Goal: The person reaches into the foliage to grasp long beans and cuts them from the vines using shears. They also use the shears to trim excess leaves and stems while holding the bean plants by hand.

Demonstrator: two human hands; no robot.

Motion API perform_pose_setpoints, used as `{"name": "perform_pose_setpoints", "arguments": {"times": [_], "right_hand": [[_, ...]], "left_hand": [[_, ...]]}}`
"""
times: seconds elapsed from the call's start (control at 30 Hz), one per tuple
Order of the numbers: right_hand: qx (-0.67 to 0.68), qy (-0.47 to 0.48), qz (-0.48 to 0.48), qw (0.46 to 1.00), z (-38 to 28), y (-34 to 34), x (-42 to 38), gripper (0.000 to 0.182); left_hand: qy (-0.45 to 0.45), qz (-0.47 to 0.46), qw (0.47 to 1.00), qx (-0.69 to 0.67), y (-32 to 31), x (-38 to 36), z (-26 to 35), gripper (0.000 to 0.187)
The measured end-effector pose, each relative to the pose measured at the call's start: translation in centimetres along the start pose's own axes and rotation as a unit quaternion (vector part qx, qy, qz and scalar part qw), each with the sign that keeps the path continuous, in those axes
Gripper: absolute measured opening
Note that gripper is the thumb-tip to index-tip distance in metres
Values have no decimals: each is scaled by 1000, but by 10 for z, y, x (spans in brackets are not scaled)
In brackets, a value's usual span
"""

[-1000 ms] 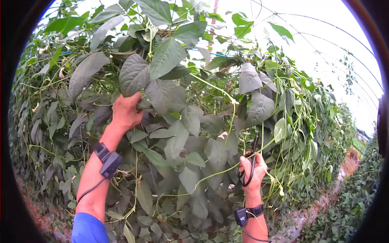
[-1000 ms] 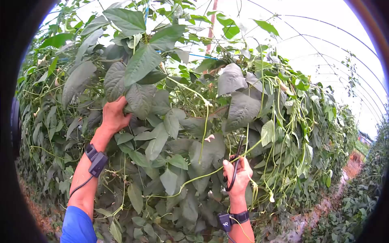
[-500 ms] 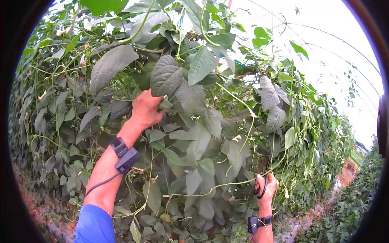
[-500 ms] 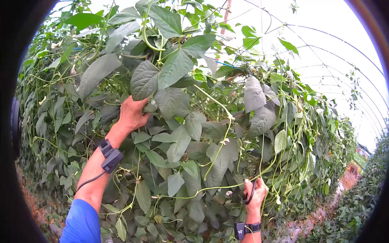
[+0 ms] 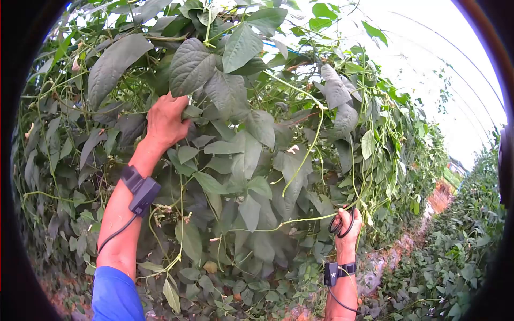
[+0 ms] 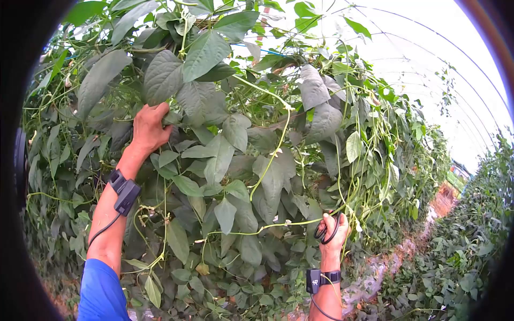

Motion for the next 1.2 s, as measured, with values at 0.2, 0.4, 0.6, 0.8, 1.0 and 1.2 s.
{"name": "perform_pose_setpoints", "arguments": {"times": [0.2, 0.4, 0.6, 0.8, 1.0, 1.2], "right_hand": [[-38, 10, 41, 998, 12, 8, -31, 15], [-114, -59, 55, 990, 52, 46, -100, 16], [-383, -173, -54, 906, 106, 147, -143, 40], [-310, -120, 63, 941, 36, 173, -157, 26], [-98, -192, 105, 971, -3, 104, -118, 24], [-443, -63, -10, 894, -3, 85, -70, 15]], "left_hand": [[9, -15, 1000, -3, -2, -2, -4, 29], [9, -47, 999, 3, 3, -5, -5, 36], [-18, -26, 999, -13, 1, -6, -7, 34], [-24, -21, 999, -14, 5, -6, -2, 30], [-17, -7, 999, -26, 1, -8, -5, 29], [-12, -9, 999, -50, 0, -8, -7, 29]]}}
Point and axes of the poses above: each hand's wrist, its own x-axis towards the middle knuckle, its own y-axis out of the back of the hand, z = x × y, the point moved 2 cm from there along x, towards the middle knuckle, and after that the axes turned 11 degrees about -z, right-handed, at the moved point
